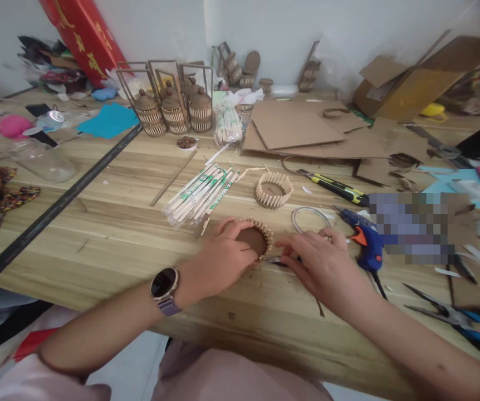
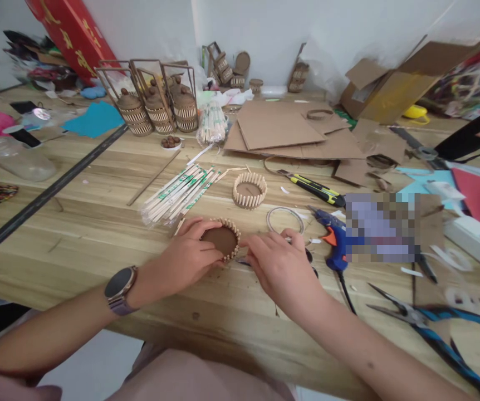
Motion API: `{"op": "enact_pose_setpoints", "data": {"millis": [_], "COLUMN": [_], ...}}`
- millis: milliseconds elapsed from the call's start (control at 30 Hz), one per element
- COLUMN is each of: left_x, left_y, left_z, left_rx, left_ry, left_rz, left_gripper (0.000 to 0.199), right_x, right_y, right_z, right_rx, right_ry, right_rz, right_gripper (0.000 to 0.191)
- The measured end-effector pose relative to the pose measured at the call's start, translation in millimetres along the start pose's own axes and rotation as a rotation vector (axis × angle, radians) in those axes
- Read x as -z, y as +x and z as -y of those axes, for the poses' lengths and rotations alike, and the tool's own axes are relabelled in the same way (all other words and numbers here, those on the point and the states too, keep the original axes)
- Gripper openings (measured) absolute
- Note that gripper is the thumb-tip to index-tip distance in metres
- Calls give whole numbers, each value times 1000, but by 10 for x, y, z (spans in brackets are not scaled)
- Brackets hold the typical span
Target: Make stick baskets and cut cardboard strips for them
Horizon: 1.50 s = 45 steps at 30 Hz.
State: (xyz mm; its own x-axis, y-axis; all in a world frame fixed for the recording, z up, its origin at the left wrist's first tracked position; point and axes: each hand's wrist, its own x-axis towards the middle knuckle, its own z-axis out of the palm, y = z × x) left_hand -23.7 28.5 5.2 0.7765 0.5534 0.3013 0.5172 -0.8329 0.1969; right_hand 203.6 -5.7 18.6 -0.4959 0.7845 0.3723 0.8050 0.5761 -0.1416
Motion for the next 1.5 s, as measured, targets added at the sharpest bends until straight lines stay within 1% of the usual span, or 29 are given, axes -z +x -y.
{"op": "enact_pose_setpoints", "data": {"millis": [100, 267, 433, 533, 633, 733, 867, 933, 1000, 1233, 1400, 1500], "left_x": [6, 29, 34, 56, 97, 117, 65, 30, 8, -2, 30, 49], "left_y": [6, 18, 20, 1, -20, -12, 35, 48, 46, 25, 37, 47], "left_z": [7, 1, 24, 61, 62, -4, -89, -90, -71, -46, -59, -61], "left_rx": [-5, -14, -14, -10, 16, 58, 65, 50, 37, 43, 51, 53], "left_ry": [-8, -19, -16, -2, 48, 69, 34, 2, -29, -40, -52, -57], "left_rz": [9, 30, 43, 37, 39, 48, 75, 64, 49, 16, 35, 56], "left_gripper": [26, 26, 26, 24, 22, 16, 18, 20, 20, 24, 25, 25], "right_x": [-29, -54, -33, -35, -61, -95, -108, -100, -87, -38, -8, 1], "right_y": [73, 186, 252, 236, 185, 138, 107, 81, 37, -118, -130, -137], "right_z": [-51, -123, -135, -79, 31, 150, 232, 237, 235, 245, 163, 93], "right_rx": [51, 147, 175, 181, 144, 82, 24, -7, -34, -80, -98, -83], "right_ry": [-25, -77, -101, -103, -107, -111, -65, -40, -13, 49, -40, -64], "right_rz": [20, 49, 91, 81, 38, 3, -15, -36, -40, -6, -98, -69], "right_gripper": [22, 25, 25, 24, 23, 23, 18, 11, 8, 11, 6, 8]}}
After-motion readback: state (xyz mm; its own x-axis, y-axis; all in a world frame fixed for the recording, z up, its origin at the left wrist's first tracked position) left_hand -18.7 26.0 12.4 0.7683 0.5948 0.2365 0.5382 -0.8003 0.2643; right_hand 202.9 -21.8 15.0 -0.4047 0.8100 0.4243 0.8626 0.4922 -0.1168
